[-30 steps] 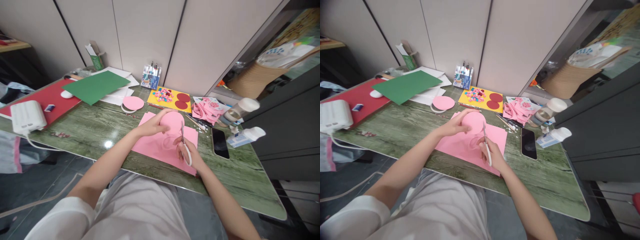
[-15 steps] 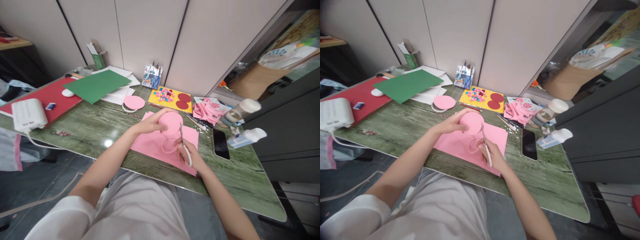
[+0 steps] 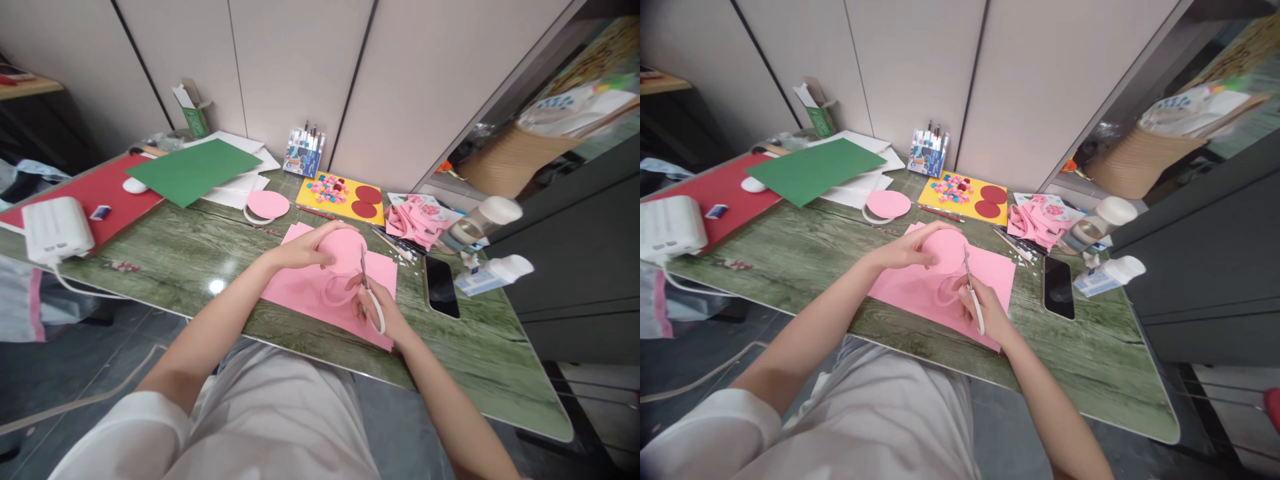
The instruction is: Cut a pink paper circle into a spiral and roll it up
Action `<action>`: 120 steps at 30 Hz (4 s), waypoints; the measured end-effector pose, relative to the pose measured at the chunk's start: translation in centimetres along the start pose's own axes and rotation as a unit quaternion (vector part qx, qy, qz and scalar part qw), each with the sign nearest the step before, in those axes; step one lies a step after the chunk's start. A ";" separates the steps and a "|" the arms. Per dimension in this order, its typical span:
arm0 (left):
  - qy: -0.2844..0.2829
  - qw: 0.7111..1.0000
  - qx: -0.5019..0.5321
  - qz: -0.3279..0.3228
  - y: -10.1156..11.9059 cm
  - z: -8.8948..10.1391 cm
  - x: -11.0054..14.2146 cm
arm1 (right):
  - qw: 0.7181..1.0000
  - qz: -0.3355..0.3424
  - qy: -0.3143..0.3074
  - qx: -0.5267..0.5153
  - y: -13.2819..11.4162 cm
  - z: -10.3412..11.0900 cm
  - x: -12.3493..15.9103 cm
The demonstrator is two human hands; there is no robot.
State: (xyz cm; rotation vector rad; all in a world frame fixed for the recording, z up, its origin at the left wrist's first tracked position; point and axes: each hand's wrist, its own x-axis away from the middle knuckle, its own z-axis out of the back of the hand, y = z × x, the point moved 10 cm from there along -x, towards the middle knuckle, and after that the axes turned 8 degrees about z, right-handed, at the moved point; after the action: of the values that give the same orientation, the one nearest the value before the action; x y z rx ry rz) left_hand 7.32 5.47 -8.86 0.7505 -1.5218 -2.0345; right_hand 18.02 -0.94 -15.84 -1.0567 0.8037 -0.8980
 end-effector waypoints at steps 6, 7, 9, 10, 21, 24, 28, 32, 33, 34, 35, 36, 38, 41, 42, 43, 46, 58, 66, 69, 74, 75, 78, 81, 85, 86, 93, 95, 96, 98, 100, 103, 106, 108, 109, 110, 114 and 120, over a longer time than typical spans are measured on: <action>0.010 1.000 -0.027 -0.009 0.1 0.3 0.1 | 1.000 -0.003 -0.001 -0.001 -0.1 -0.2 0.0; 0.010 0.999 -0.030 -0.007 0.1 0.4 0.1 | 1.000 -0.005 -0.001 -0.002 -0.1 -0.2 0.0; 0.008 0.999 -0.034 -0.006 0.2 0.4 0.1 | 1.000 -0.008 -0.002 -0.004 0.0 -0.2 0.0; 0.007 0.999 -0.034 -0.006 0.2 0.4 0.1 | 1.000 -0.009 -0.003 -0.005 0.0 -0.2 0.0; -0.038 0.999 -0.020 0.014 -0.1 0.5 0.5 | 0.999 -0.018 -0.035 0.005 -0.3 -0.7 0.0; -0.033 0.999 -0.022 0.006 0.1 0.6 0.5 | 0.999 -0.022 -0.037 0.002 -0.2 -0.7 0.0; 0.022 1.000 0.002 0.000 -0.2 0.8 0.0 | 1.000 -0.015 -0.006 -0.007 0.1 0.0 0.0; 0.051 0.997 0.066 0.007 -1.0 0.2 -0.5 | 0.999 -0.002 0.037 -0.012 0.1 0.8 -0.1; 0.058 0.996 0.073 0.003 -1.0 0.2 -0.6 | 0.999 0.001 0.041 -0.009 0.1 0.9 -0.1; 0.063 0.995 0.075 -0.001 -1.0 0.1 -0.6 | 0.999 0.003 0.041 -0.005 0.0 1.0 -0.1; 0.065 0.995 0.073 -0.005 -0.9 0.1 -0.6 | 0.999 0.003 0.040 -0.002 0.0 0.9 -0.1; 0.065 0.995 0.070 -0.008 -0.8 0.1 -0.6 | 0.999 0.004 0.038 -0.001 -0.1 0.9 -0.1; 0.060 0.997 0.056 -0.013 -0.5 0.0 -0.5 | 0.999 0.007 0.034 0.002 -0.3 0.8 -0.1; 0.046 0.998 0.036 -0.013 -0.2 -0.2 -0.4 | 0.999 0.011 0.031 0.007 -0.5 0.7 -0.1; 0.040 0.999 0.031 -0.011 -0.2 -0.3 -0.3 | 0.999 0.010 0.030 0.008 -0.5 0.7 -0.1; 0.034 0.999 0.027 -0.008 -0.1 -0.4 -0.3 | 0.999 0.009 0.029 0.010 -0.5 0.6 -0.1; 0.023 1.000 0.021 -0.002 -0.1 -0.5 -0.2 | 0.999 0.012 0.027 0.011 -0.5 0.5 -0.1; 0.009 1.000 0.022 0.005 0.2 -0.4 -0.1 | 1.000 -0.009 0.019 -0.007 -0.2 0.3 -0.1; -0.004 1.000 0.006 0.019 -0.2 0.2 0.2 | 1.000 -0.019 0.003 -0.003 -0.2 0.1 0.0; -0.006 1.000 -0.010 0.017 -0.3 0.5 0.3 | 1.000 -0.019 -0.005 0.003 -0.3 0.0 0.0; -0.007 0.999 -0.033 0.019 -0.4 0.8 0.4 | 1.000 -0.022 -0.018 0.013 -0.5 0.0 0.0; -0.008 0.999 -0.036 0.019 -0.4 0.8 0.4 | 0.999 -0.024 -0.022 0.012 -0.5 -0.1 0.0; -0.025 0.998 -0.047 0.018 -0.3 0.4 0.4 | 0.999 -0.025 -0.028 0.011 -0.5 -0.1 0.0; -0.042 0.997 -0.055 0.019 -0.2 0.1 0.5 | 0.999 -0.021 -0.027 0.012 -0.6 -0.1 0.0; -0.045 0.996 -0.070 0.018 -0.1 -0.1 0.5 | 0.999 -0.024 -0.025 0.016 -0.5 -0.1 0.1; -0.046 0.996 -0.075 0.017 0.0 -0.1 0.5 | 0.999 -0.023 -0.023 0.017 -0.5 -0.1 0.1; -0.040 0.996 -0.083 0.017 -0.1 0.1 0.5 | 0.999 -0.024 -0.022 0.011 -0.4 -0.3 0.1; -0.038 0.996 -0.085 0.017 -0.1 0.1 0.5 | 0.999 -0.024 -0.025 0.009 -0.4 -0.3 0.1; -0.038 0.995 -0.086 0.016 0.0 0.1 0.5 | 0.999 -0.024 -0.026 0.009 -0.4 -0.3 0.1; -0.043 0.995 -0.086 0.012 0.1 0.0 0.6 | 0.999 -0.023 -0.028 0.009 -0.5 -0.3 0.1; -0.050 0.995 -0.087 0.012 0.2 0.0 0.6 | 0.999 -0.026 -0.031 0.013 -0.4 -0.3 0.1; -0.048 0.995 -0.087 0.015 0.1 0.2 0.7 | 0.999 -0.032 -0.037 0.022 -0.3 -0.3 0.1; -0.049 0.995 -0.082 0.022 -0.1 0.5 0.8 | 0.998 -0.036 -0.044 0.026 -0.2 -0.4 0.2; -0.056 0.995 -0.073 0.029 -0.2 0.5 0.8 | 0.998 -0.038 -0.051 0.025 -0.1 -0.5 0.2; -0.059 0.995 -0.067 0.031 -0.2 0.5 0.9 | 0.997 -0.039 -0.054 0.024 -0.1 -0.5 0.2; -0.062 0.996 -0.062 0.031 -0.2 0.4 0.8 | 0.997 -0.039 -0.056 0.023 -0.1 -0.5 0.2; -0.020 0.999 0.010 0.030 -0.3 0.5 0.3 | 0.999 -0.028 -0.028 0.019 -0.1 0.1 0.1; 0.023 0.993 0.118 0.015 -1.2 -0.4 -0.7 | 0.999 0.002 0.042 0.009 -0.6 1.4 -0.1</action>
State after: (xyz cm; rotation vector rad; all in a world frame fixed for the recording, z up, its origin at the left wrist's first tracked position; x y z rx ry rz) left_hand 8.08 5.97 -10.02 0.8515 -1.7555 -1.8232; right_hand 19.06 -0.48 -14.85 -1.0055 0.8663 -0.9502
